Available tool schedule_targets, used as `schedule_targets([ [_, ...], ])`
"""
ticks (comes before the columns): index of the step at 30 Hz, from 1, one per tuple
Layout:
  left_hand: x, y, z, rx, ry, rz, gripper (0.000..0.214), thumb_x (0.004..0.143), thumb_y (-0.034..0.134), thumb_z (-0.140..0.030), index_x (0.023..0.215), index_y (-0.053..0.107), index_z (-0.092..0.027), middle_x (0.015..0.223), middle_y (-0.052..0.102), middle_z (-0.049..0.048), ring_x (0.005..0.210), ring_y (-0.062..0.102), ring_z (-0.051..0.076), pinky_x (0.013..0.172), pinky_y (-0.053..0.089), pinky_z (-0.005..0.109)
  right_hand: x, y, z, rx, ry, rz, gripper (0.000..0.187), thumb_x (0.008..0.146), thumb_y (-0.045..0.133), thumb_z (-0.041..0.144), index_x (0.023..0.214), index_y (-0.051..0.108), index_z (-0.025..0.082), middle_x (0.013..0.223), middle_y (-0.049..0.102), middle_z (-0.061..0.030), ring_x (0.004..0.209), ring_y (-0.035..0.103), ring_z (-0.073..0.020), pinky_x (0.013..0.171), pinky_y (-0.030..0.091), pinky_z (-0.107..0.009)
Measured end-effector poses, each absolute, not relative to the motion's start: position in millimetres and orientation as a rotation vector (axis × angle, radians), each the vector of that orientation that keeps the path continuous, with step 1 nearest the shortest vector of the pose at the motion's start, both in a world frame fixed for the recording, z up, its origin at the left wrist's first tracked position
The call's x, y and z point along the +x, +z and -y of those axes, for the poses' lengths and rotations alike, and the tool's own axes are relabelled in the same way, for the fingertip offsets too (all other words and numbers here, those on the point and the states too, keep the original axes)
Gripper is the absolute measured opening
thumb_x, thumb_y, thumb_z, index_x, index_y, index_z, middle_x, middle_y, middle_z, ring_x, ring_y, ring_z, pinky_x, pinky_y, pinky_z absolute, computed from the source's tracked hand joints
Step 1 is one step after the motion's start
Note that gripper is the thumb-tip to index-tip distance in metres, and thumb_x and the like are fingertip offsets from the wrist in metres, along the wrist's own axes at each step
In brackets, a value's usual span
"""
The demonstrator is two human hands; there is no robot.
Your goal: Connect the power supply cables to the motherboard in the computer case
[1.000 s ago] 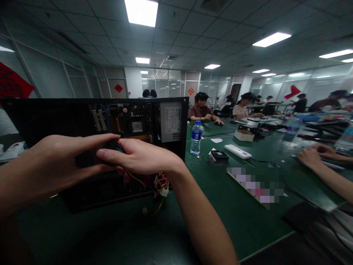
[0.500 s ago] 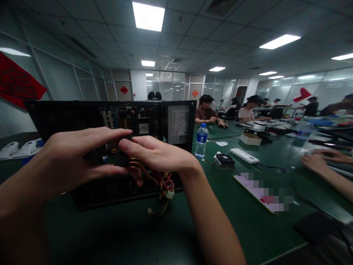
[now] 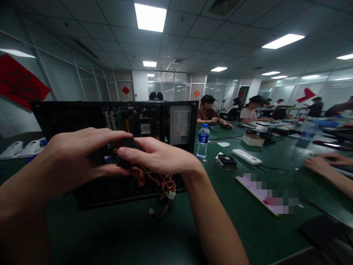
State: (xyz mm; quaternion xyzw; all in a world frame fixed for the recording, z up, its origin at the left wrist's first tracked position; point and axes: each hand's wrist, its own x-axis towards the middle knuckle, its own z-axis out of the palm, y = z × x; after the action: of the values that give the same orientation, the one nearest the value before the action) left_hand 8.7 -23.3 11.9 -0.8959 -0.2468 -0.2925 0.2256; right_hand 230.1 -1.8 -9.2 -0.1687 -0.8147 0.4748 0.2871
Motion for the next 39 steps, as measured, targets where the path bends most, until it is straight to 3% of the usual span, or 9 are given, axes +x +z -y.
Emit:
schedule_targets([
  [8,9.7,9.0,22.2,-2.435,-0.775,0.676,0.048,0.091,0.065,-0.046,0.131,0.058,-0.020,0.111,0.072,0.0090,0.098,0.069,0.026,0.089,0.054,0.034,231.7,-7.2,0.6,-0.418,1.280,2.197,0.026,0.097,0.058,0.040,0.098,0.055,0.014,0.072,0.058,0.0034,0.062,0.059,-0.0108,0.059,0.051,-0.021],
  [13,7.3,9.9,17.7,-2.376,-0.814,0.672,0.046,0.094,0.061,-0.044,0.133,0.057,-0.021,0.113,0.071,0.0100,0.099,0.069,0.026,0.088,0.055,0.036,232.2,-6.1,0.3,-0.400,1.234,2.086,0.026,0.092,0.067,0.032,0.107,0.055,0.014,0.086,0.062,0.0008,0.075,0.062,-0.0117,0.070,0.052,-0.022],
  [18,7.1,10.4,16.4,-2.347,-0.790,0.624,0.046,0.095,0.057,-0.046,0.132,0.057,-0.019,0.110,0.070,0.0107,0.096,0.069,0.026,0.086,0.055,0.036,235.5,-6.4,-0.9,-0.492,1.168,2.167,0.025,0.095,0.063,0.038,0.098,0.060,0.013,0.082,0.061,0.0001,0.073,0.058,-0.0113,0.064,0.048,-0.021],
  [24,8.1,11.7,20.3,-2.361,-0.756,0.611,0.040,0.097,0.054,-0.042,0.130,0.058,-0.019,0.108,0.070,0.0091,0.092,0.069,0.024,0.085,0.055,0.034,235.4,-6.6,1.6,-0.426,1.151,2.232,0.027,0.093,0.066,0.036,0.103,0.057,0.013,0.085,0.060,0.0001,0.074,0.058,-0.0118,0.066,0.050,-0.022],
  [31,2.8,9.3,15.0,-2.308,-0.798,0.733,0.050,0.094,0.059,-0.040,0.140,0.050,-0.023,0.117,0.069,0.0085,0.101,0.068,0.026,0.091,0.053,0.037,225.6,-8.8,-1.4,-0.423,1.150,2.087,0.030,0.092,0.066,0.043,0.094,0.054,0.016,0.078,0.056,0.0023,0.066,0.056,-0.0105,0.059,0.047,-0.021],
  [36,6.2,10.5,11.9,-2.106,-0.831,1.002,0.054,0.091,0.065,-0.041,0.139,0.051,-0.021,0.113,0.071,0.0105,0.091,0.069,0.030,0.078,0.053,0.039,205.5,-26.0,-29.4,-0.474,0.939,1.949,0.020,0.098,0.056,0.037,0.094,0.052,0.018,0.071,0.055,0.0037,0.062,0.055,-0.0120,0.060,0.048,-0.024],
  [39,6.9,10.4,7.4,-2.111,-0.742,1.132,0.041,0.091,0.061,-0.040,0.127,0.060,-0.022,0.105,0.073,0.0086,0.086,0.070,0.029,0.070,0.052,0.036,189.3,-44.9,-54.0,-0.588,0.522,1.835,0.015,0.098,0.055,0.033,0.100,0.054,0.017,0.093,0.065,-0.0034,0.085,0.061,-0.0174,0.080,0.051,-0.031],
])
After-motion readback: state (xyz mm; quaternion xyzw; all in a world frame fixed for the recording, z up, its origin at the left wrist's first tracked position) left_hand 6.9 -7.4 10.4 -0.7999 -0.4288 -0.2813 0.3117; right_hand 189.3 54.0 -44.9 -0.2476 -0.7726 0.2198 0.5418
